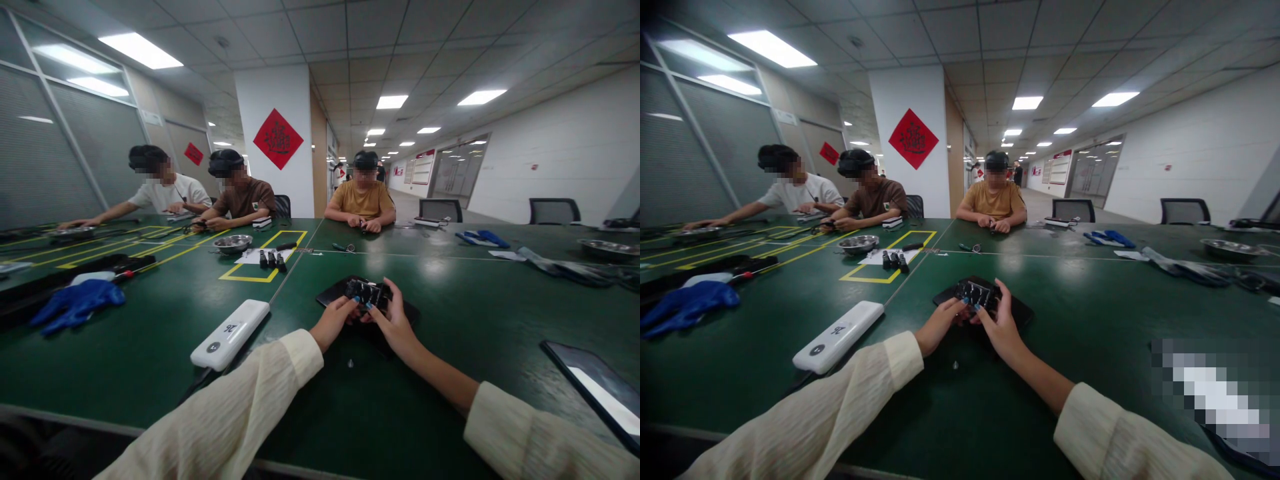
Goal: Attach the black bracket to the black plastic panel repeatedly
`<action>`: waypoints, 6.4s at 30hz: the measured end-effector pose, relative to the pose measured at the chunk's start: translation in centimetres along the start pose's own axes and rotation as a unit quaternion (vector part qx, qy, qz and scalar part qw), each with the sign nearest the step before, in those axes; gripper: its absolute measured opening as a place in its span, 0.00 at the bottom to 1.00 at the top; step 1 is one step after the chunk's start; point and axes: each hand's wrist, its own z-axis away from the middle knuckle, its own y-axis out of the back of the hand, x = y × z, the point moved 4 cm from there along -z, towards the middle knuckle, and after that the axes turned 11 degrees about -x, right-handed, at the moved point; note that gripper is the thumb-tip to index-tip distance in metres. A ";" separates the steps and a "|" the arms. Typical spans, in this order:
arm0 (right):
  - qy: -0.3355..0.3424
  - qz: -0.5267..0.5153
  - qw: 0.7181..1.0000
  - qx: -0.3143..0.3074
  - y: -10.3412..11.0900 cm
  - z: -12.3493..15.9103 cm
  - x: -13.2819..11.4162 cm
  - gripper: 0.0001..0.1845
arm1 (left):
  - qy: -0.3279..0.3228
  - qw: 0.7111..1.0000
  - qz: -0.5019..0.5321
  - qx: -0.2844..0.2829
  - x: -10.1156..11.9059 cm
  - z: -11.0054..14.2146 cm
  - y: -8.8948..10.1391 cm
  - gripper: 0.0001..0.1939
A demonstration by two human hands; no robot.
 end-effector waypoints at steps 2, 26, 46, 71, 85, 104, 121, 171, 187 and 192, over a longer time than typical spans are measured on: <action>0.012 0.011 1.000 -0.002 -0.1 0.1 -0.1 0.40 | 0.005 1.000 0.011 0.004 -0.2 0.0 0.1 0.19; 0.080 0.046 0.996 0.005 0.1 -0.3 -0.1 0.27 | -0.025 0.991 -0.115 -0.055 -0.3 -0.4 -0.1 0.28; 0.003 -0.029 0.999 0.019 0.3 -0.6 0.5 0.31 | 0.010 0.990 -0.139 0.027 -0.5 -0.2 0.2 0.26; -0.045 -0.083 0.994 -0.053 0.7 -0.6 0.1 0.24 | -0.141 0.962 -0.163 0.166 1.1 0.2 2.0 0.18; -0.074 -0.147 0.986 0.017 0.9 -0.6 -0.1 0.24 | -0.095 0.977 -0.190 -0.006 1.0 0.0 -0.1 0.15; -0.126 -0.122 0.984 -0.044 0.7 -0.9 0.1 0.20 | 0.041 0.980 0.194 -0.006 -0.5 0.0 -0.6 0.14; -0.119 -0.136 0.982 -0.048 0.3 -0.6 -0.3 0.17 | 0.112 0.955 0.270 -0.044 -0.9 0.5 -1.1 0.07; 0.070 0.170 0.983 0.012 -2.2 2.7 -3.8 0.12 | -0.042 0.992 0.110 -0.040 1.3 1.0 -2.4 0.22; 0.037 0.153 0.987 -0.002 -2.3 2.4 -3.2 0.12 | -0.165 0.977 -0.125 0.053 2.0 1.2 -0.4 0.13; 0.051 0.199 0.979 0.007 -2.1 2.4 -3.4 0.11 | -0.183 0.967 -0.160 0.070 2.5 1.7 -0.6 0.13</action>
